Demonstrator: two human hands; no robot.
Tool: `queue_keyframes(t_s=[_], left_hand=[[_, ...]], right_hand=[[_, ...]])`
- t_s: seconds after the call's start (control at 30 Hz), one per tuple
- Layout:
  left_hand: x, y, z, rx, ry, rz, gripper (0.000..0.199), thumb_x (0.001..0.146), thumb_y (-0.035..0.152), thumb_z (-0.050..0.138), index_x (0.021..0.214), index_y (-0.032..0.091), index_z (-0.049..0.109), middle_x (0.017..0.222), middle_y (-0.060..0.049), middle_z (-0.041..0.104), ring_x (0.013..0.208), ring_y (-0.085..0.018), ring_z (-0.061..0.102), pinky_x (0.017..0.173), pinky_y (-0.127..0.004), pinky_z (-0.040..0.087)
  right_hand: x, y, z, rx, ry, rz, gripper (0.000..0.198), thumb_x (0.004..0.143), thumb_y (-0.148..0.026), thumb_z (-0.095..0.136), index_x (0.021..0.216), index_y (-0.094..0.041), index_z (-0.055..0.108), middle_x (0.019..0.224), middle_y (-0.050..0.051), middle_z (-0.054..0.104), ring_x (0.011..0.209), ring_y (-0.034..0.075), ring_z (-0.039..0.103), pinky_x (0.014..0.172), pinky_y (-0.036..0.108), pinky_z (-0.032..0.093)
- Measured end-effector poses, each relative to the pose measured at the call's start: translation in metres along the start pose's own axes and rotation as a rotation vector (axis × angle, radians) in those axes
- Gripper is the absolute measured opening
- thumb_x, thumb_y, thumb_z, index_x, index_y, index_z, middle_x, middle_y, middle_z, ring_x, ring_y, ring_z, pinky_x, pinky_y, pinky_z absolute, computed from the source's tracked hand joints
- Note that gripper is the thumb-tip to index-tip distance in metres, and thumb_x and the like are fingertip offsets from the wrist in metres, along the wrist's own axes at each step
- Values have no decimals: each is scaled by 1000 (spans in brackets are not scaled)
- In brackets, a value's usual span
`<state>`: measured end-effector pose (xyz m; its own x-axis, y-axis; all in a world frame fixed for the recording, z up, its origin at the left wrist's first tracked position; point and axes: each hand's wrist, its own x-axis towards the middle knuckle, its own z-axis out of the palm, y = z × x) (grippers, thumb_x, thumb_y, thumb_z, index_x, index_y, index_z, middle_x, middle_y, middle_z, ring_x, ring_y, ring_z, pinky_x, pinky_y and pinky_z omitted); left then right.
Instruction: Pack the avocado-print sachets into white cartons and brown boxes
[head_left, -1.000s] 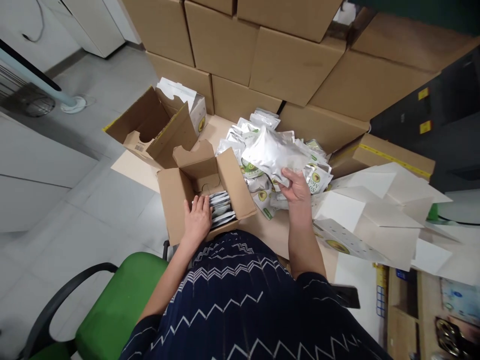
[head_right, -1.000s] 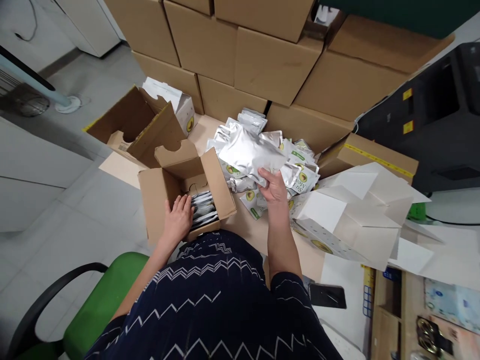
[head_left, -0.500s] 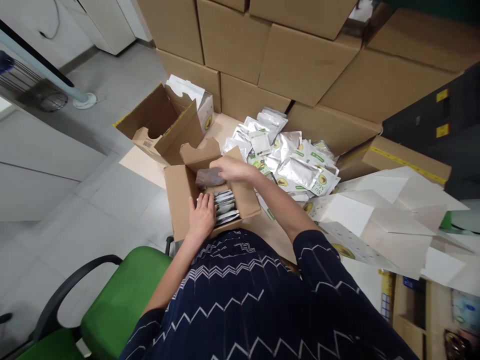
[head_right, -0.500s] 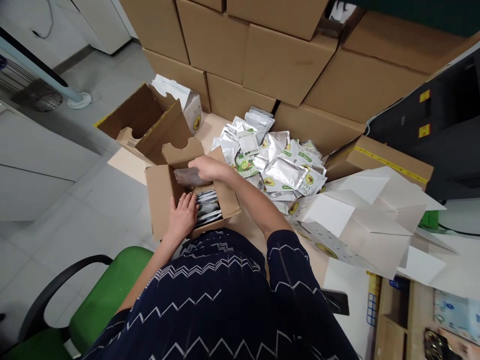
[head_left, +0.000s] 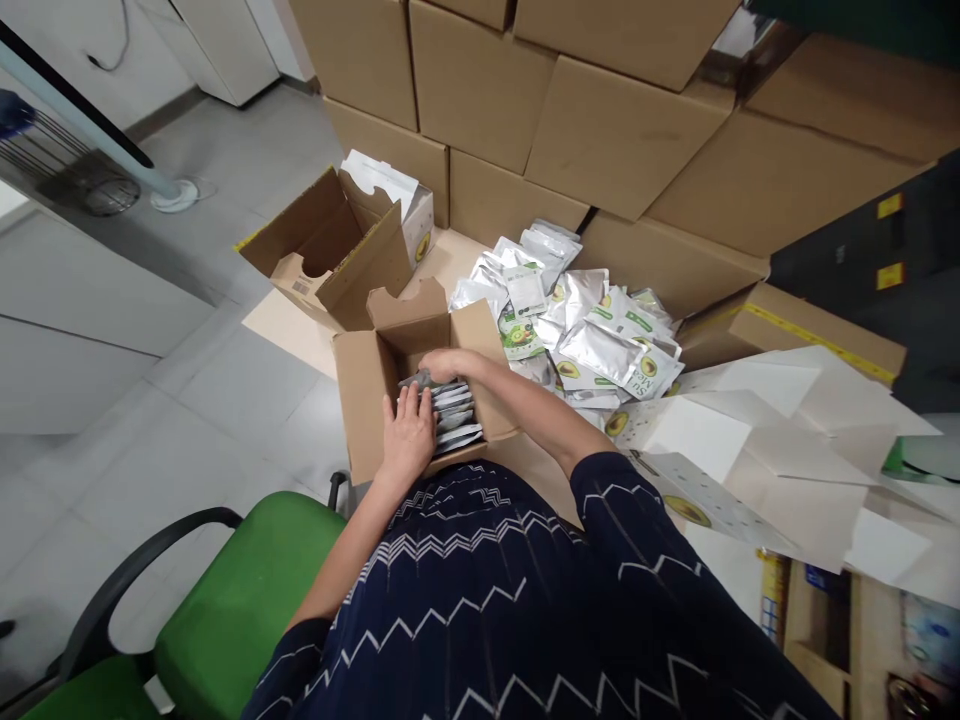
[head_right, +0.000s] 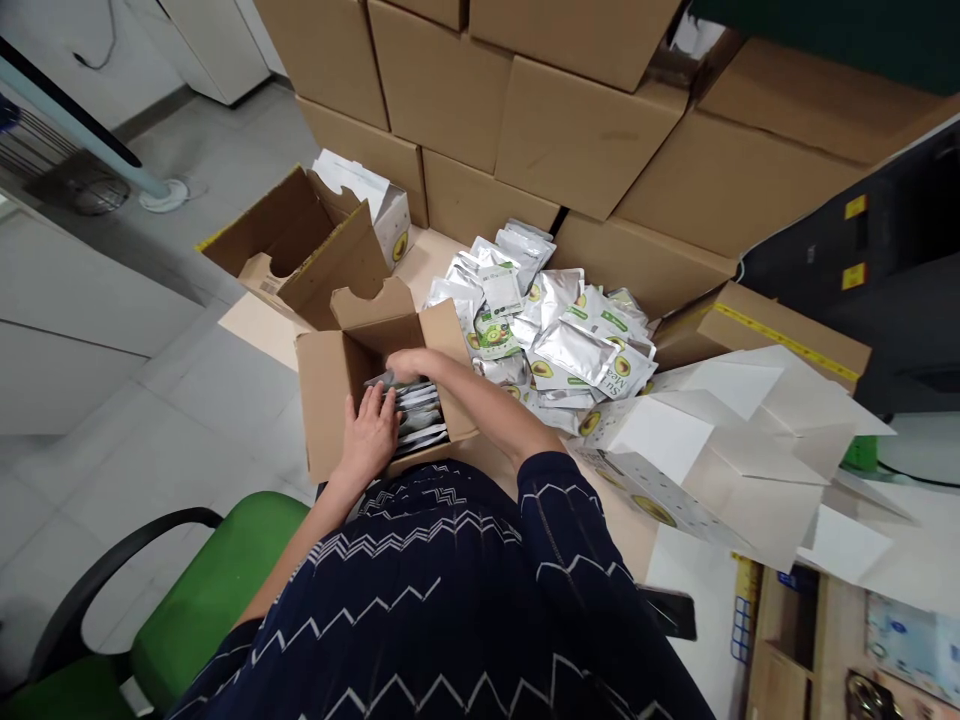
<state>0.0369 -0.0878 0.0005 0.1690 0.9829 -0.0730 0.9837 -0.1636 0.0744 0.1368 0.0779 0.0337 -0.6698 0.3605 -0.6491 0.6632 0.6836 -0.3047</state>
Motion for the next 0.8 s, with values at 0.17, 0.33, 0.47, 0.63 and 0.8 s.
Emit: queue_keyframes(t_s=[0.17, 0.33, 0.47, 0.63, 0.8], left_hand=[[7, 2, -4, 22, -7, -4, 60, 101, 33, 37, 151, 1, 38, 161, -22, 32, 149, -38, 32, 121, -62, 24], [12, 2, -6, 30, -3, 14, 64, 100, 39, 38, 152, 1, 37, 161, -21, 32, 152, -39, 25, 120, -65, 22], [12, 0, -4, 33, -12, 45, 60, 101, 37, 34, 150, 3, 42, 160, -21, 36, 149, -38, 31, 119, -68, 22], [10, -3, -2, 27, -2, 50, 60, 101, 36, 33, 150, 3, 42, 159, -21, 37, 149, -38, 32, 119, -68, 22], [9, -5, -2, 17, 11, 65, 59, 102, 36, 32, 150, 4, 43, 159, -20, 38, 149, -37, 33, 119, -66, 23]], right_hand=[[-2, 0, 5, -14, -8, -66, 37, 96, -15, 46, 116, 2, 72, 120, 24, 70, 97, 24, 70, 75, 26, 47], [-7, -3, 8, 12, 0, -179, 39, 100, -17, 43, 119, 2, 71, 126, 24, 68, 104, 23, 68, 83, 26, 47], [-22, -12, 8, -20, 24, -138, 34, 97, -15, 48, 116, -1, 72, 122, 23, 70, 107, 26, 68, 85, 28, 48], [-68, 16, -3, 459, 403, -168, 24, 93, -21, 57, 104, -9, 75, 100, 14, 77, 83, 17, 71, 72, 24, 51], [-81, 100, -7, 861, 1130, 106, 29, 99, -29, 45, 104, -15, 69, 85, 3, 73, 65, 9, 64, 63, 19, 50]])
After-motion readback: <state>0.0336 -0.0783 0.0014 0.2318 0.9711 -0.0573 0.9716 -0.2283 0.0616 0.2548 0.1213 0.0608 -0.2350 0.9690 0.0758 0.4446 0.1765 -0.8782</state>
